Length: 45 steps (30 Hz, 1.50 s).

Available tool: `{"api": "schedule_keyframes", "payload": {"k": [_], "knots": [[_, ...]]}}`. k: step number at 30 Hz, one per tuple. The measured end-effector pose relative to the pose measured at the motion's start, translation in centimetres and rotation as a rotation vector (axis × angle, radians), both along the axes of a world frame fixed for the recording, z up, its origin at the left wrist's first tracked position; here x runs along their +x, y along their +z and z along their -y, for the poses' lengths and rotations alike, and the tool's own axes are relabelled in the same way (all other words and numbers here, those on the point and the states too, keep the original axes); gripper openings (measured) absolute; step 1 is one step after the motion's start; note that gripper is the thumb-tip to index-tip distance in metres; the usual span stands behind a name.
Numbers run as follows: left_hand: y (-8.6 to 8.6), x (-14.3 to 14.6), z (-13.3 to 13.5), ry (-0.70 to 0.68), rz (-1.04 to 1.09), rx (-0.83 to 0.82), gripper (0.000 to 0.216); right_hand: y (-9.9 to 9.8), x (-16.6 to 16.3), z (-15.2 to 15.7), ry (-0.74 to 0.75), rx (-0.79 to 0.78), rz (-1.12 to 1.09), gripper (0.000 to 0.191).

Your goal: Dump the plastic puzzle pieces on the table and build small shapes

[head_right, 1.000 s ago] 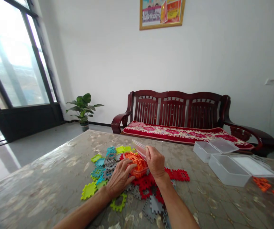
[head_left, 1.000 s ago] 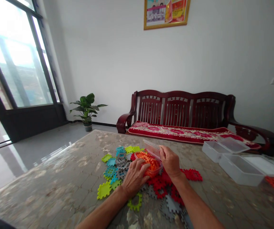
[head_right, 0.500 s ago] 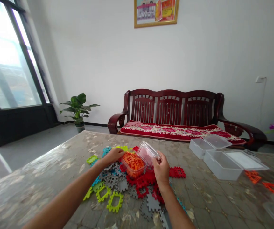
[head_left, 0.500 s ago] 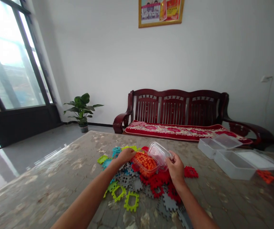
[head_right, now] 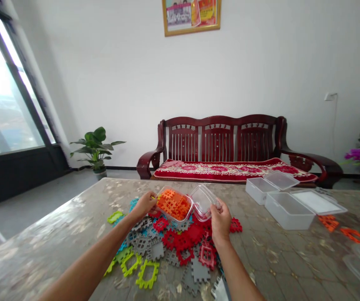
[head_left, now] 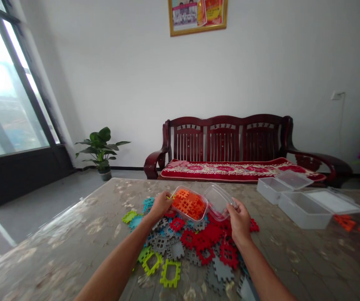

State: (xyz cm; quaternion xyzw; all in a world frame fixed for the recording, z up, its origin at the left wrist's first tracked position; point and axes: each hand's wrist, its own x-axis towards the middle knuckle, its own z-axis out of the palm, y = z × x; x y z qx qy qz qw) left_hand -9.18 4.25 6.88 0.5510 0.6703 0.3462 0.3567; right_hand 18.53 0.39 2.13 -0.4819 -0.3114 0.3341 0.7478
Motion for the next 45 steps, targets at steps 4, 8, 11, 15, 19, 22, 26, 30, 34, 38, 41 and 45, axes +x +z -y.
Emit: {"api": "schedule_keyframes", "payload": {"k": [4, 8, 11, 15, 19, 22, 26, 30, 34, 38, 41, 45], "knots": [[-0.5, 0.7, 0.2, 0.030, 0.133, 0.021, 0.010, -0.4, 0.5, 0.0, -0.003, -0.014, -0.017, 0.069], [-1.4, 1.2, 0.4, 0.055, 0.243, 0.079, 0.016, -0.7, 0.6, 0.0, 0.003, -0.028, -0.027, 0.071], [-2.4, 1.6, 0.5, 0.066, 0.306, 0.119, 0.018, -1.1, 0.3, 0.0, 0.022, -0.036, 0.001, 0.070], [-3.8, 1.9, 0.2, 0.065, 0.370, 0.188, 0.022, -1.3, 0.2, 0.0, -0.013, -0.012, 0.070, 0.065], [-4.8, 1.7, 0.0, 0.061, 0.408, 0.290, 0.032, -1.1, 0.3, 0.1, -0.056, -0.006, 0.125, 0.062], [-5.2, 1.4, 0.0, 0.056, 0.416, 0.363, 0.034, -0.8, 0.2, 0.3, -0.066, -0.005, 0.164, 0.060], [-5.6, 1.3, 0.2, 0.053, 0.420, 0.424, 0.030, -0.4, -0.1, 0.6, -0.065, 0.001, 0.183, 0.058], [-5.8, 1.5, 0.5, 0.050, 0.439, 0.452, 0.028, -0.3, -0.2, 0.8, -0.065, 0.005, 0.192, 0.059], [-5.5, 1.5, 1.0, 0.068, 0.433, 0.487, 0.029, -0.4, 0.0, 0.9, -0.047, -0.001, 0.215, 0.060], [-4.5, 1.5, 1.8, 0.098, 0.432, 0.528, 0.027, -0.5, 0.1, 0.9, 0.000, -0.018, 0.238, 0.061], [-3.4, 1.6, 2.4, 0.138, 0.456, 0.559, 0.026, -0.6, 0.1, 0.7, 0.007, -0.012, 0.246, 0.060], [-1.9, 1.4, 2.4, 0.194, 0.524, 0.599, 0.029, -0.9, 0.2, 0.5, -0.026, 0.011, 0.266, 0.054]]}}
